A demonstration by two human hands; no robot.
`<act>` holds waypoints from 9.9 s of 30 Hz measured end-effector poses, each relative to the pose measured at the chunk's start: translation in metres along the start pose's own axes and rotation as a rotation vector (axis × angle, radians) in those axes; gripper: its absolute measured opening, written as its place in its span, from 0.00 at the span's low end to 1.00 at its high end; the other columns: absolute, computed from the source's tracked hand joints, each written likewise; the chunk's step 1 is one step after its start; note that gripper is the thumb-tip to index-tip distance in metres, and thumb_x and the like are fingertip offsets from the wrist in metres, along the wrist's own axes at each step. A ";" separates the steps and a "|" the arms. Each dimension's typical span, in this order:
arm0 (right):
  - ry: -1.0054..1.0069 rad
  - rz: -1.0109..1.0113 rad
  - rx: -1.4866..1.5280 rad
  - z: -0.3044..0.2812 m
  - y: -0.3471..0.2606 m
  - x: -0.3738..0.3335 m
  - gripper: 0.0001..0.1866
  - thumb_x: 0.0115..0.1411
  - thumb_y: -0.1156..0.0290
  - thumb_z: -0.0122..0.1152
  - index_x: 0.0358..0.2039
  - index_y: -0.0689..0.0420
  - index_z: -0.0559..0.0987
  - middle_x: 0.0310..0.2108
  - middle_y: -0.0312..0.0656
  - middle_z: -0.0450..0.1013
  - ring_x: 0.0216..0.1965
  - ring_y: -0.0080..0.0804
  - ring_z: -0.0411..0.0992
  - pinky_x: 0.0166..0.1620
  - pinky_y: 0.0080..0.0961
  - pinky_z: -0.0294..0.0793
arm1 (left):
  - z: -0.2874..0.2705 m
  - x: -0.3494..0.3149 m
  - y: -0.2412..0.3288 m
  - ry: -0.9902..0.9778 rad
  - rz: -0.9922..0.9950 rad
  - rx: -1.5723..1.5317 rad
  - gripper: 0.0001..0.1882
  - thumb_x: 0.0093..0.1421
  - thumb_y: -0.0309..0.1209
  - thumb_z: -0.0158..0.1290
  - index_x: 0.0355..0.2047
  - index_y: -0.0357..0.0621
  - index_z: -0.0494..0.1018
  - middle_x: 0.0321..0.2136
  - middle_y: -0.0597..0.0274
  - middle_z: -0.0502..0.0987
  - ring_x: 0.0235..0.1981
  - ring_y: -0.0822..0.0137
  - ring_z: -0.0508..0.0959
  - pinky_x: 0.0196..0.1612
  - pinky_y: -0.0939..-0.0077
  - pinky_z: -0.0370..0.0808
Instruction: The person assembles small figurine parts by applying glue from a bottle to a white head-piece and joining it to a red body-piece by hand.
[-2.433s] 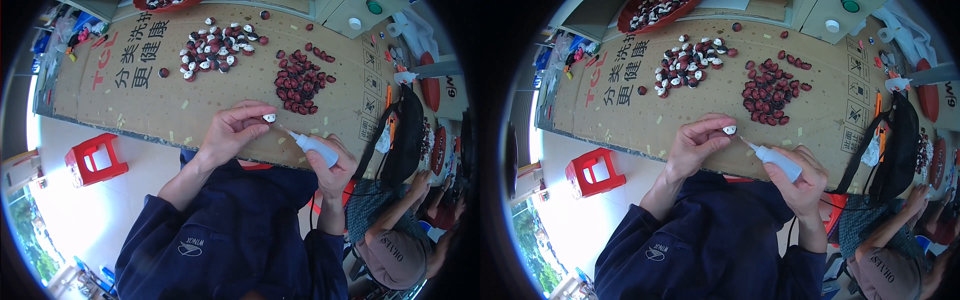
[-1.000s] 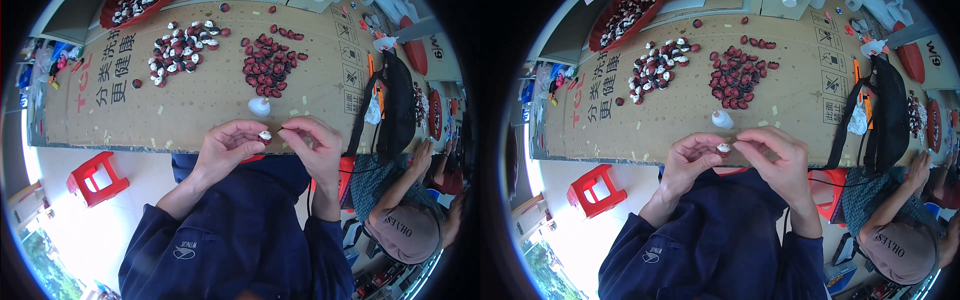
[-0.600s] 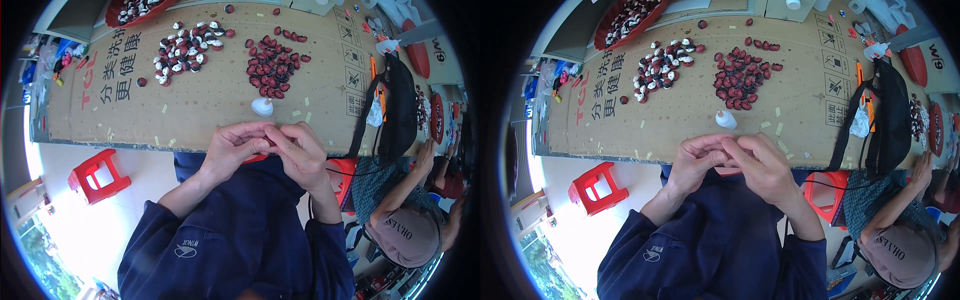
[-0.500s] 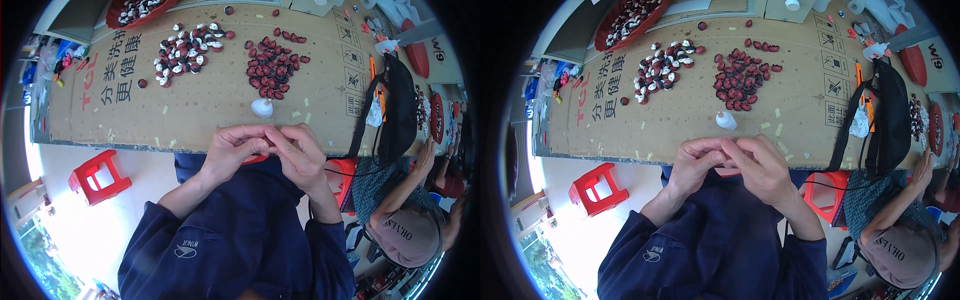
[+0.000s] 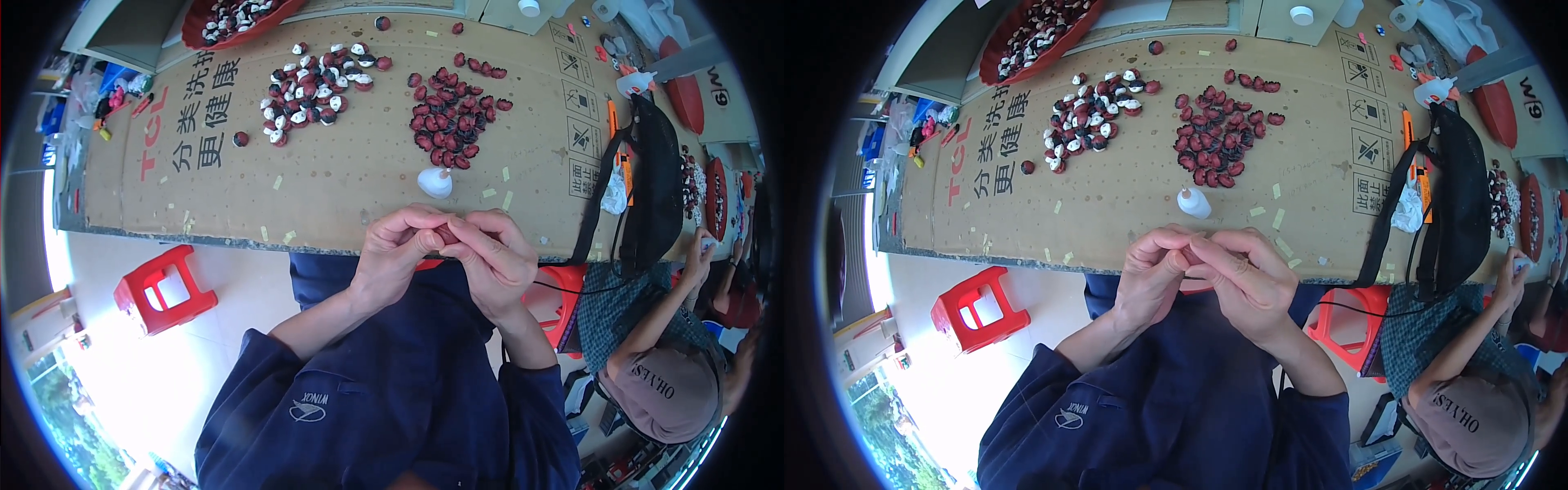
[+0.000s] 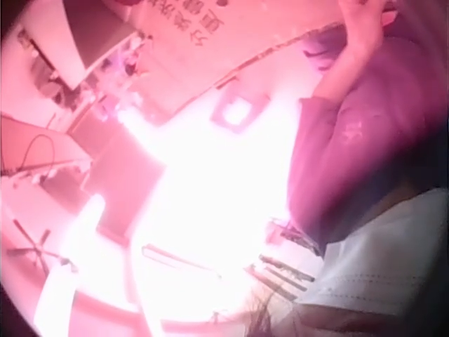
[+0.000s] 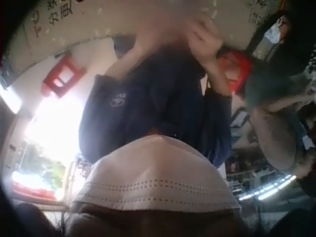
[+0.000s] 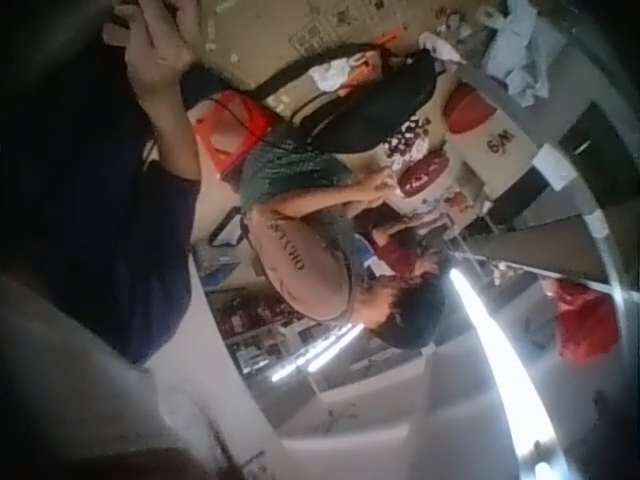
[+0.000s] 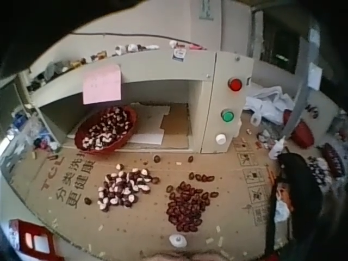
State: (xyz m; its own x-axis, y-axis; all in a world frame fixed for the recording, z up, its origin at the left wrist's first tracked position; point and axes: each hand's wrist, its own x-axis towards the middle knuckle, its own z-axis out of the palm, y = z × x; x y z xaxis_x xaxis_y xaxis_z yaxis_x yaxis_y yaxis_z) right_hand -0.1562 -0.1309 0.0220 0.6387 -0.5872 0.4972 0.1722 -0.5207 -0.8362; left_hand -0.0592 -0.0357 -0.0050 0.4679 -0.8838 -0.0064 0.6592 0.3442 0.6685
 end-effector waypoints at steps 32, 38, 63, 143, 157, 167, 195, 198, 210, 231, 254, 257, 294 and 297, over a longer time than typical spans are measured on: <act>-0.058 0.153 -0.273 0.014 0.013 0.019 0.15 0.45 0.79 0.62 0.36 0.65 0.73 0.35 0.45 0.70 0.35 0.34 0.69 0.39 0.24 0.68 | -0.064 0.027 0.103 0.810 0.308 1.790 0.12 0.50 0.33 0.56 0.33 0.40 0.73 0.11 0.64 0.62 0.13 0.72 0.63 0.18 0.77 0.60; 0.102 0.321 0.246 0.020 0.013 0.011 0.17 0.51 0.78 0.56 0.41 0.65 0.63 0.38 0.47 0.69 0.37 0.28 0.68 0.41 0.22 0.67 | -0.029 0.020 0.076 0.368 0.001 1.003 0.09 0.49 0.28 0.58 0.31 0.41 0.73 0.11 0.77 0.54 0.15 0.84 0.54 0.18 0.88 0.53; 0.038 0.133 0.056 -0.032 0.001 0.014 0.18 0.43 0.70 0.67 0.33 0.66 0.74 0.24 0.40 0.71 0.21 0.21 0.63 0.24 0.14 0.59 | -0.020 0.032 0.055 0.123 -0.306 -0.174 0.15 0.59 0.26 0.43 0.47 0.34 0.65 0.38 0.54 0.73 0.37 0.66 0.75 0.43 0.78 0.74; 0.109 0.554 0.062 -0.026 0.011 0.027 0.07 0.53 0.79 0.54 0.34 0.65 0.75 0.26 0.36 0.73 0.25 0.16 0.68 0.28 0.12 0.68 | -0.004 -0.005 0.045 0.045 -0.471 0.042 0.17 0.59 0.30 0.45 0.48 0.36 0.65 0.34 0.60 0.73 0.21 0.78 0.63 0.20 0.87 0.56; 0.003 0.299 0.097 -0.023 -0.010 0.003 0.11 0.44 0.84 0.61 0.32 0.64 0.76 0.29 0.43 0.74 0.27 0.26 0.72 0.32 0.16 0.70 | 0.008 -0.001 0.034 0.003 -0.510 0.086 0.16 0.59 0.31 0.46 0.47 0.40 0.67 0.29 0.67 0.72 0.21 0.81 0.63 0.21 0.90 0.59; -0.182 0.137 -0.117 -0.020 -0.013 0.003 0.14 0.41 0.82 0.63 0.32 0.61 0.78 0.29 0.40 0.73 0.31 0.31 0.72 0.32 0.20 0.70 | 0.011 -0.002 0.029 0.074 -0.336 0.294 0.14 0.58 0.28 0.48 0.45 0.42 0.70 0.25 0.69 0.72 0.21 0.82 0.65 0.23 0.90 0.63; -0.050 0.032 -0.054 -0.010 -0.016 -0.002 0.20 0.36 0.82 0.65 0.35 0.64 0.77 0.28 0.41 0.72 0.26 0.30 0.69 0.29 0.21 0.69 | -0.018 -0.010 0.019 -0.136 -0.207 -0.192 0.12 0.57 0.33 0.49 0.40 0.41 0.67 0.38 0.59 0.68 0.36 0.68 0.70 0.37 0.81 0.67; -0.037 0.147 -0.074 -0.014 -0.006 0.003 0.22 0.35 0.77 0.68 0.36 0.63 0.76 0.30 0.41 0.71 0.29 0.31 0.69 0.31 0.22 0.69 | -0.015 -0.008 0.039 0.020 -0.162 -0.331 0.15 0.59 0.39 0.45 0.42 0.44 0.65 0.39 0.59 0.67 0.33 0.66 0.68 0.35 0.79 0.66; 0.013 0.113 -0.247 0.010 0.017 0.017 0.20 0.41 0.78 0.65 0.38 0.63 0.75 0.32 0.42 0.71 0.33 0.33 0.69 0.36 0.25 0.69 | -0.064 0.025 0.114 0.797 0.431 1.565 0.10 0.55 0.31 0.52 0.34 0.38 0.74 0.20 0.62 0.69 0.18 0.77 0.70 0.18 0.85 0.65; 0.187 0.156 0.009 0.003 0.010 0.001 0.17 0.49 0.73 0.61 0.39 0.63 0.70 0.29 0.41 0.70 0.27 0.28 0.66 0.29 0.21 0.66 | 0.008 0.013 0.032 -0.087 -0.250 0.507 0.18 0.55 0.20 0.48 0.48 0.39 0.65 0.30 0.64 0.72 0.17 0.81 0.66 0.17 0.91 0.61; 0.021 0.079 -0.025 -0.048 -0.010 0.004 0.21 0.40 0.65 0.69 0.32 0.67 0.76 0.17 0.39 0.70 0.18 0.26 0.62 0.22 0.18 0.59 | 0.000 0.018 0.041 0.133 -0.254 0.199 0.16 0.55 0.24 0.50 0.45 0.43 0.70 0.30 0.66 0.74 0.17 0.80 0.65 0.17 0.90 0.61; 0.008 0.056 -0.048 -0.045 -0.012 0.007 0.20 0.40 0.66 0.68 0.32 0.67 0.76 0.16 0.39 0.69 0.17 0.26 0.62 0.22 0.18 0.59 | 0.000 0.018 0.042 0.140 -0.258 0.184 0.16 0.54 0.24 0.51 0.45 0.43 0.70 0.30 0.66 0.74 0.17 0.80 0.65 0.17 0.90 0.62; 0.016 0.102 -0.117 -0.051 -0.017 0.013 0.16 0.39 0.72 0.68 0.29 0.68 0.77 0.17 0.40 0.70 0.18 0.24 0.62 0.21 0.17 0.59 | -0.002 0.020 0.039 0.119 -0.221 0.196 0.16 0.54 0.24 0.51 0.45 0.42 0.70 0.26 0.66 0.74 0.17 0.81 0.65 0.17 0.90 0.59; 0.065 0.187 -0.033 -0.052 -0.014 0.009 0.17 0.40 0.73 0.67 0.31 0.68 0.76 0.21 0.40 0.71 0.20 0.23 0.64 0.24 0.15 0.61 | 0.000 0.020 0.042 0.128 -0.235 0.199 0.16 0.54 0.24 0.51 0.45 0.41 0.69 0.28 0.66 0.74 0.17 0.81 0.65 0.16 0.90 0.59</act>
State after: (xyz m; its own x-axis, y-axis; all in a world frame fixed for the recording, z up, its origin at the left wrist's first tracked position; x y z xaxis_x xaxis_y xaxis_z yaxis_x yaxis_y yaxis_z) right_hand -0.1921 -0.1611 0.0507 0.6069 -0.7143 0.3484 0.0293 -0.4180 -0.9080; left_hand -0.0217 -0.0389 0.0230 0.3948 -0.8805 -0.2625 0.6361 0.0557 0.7695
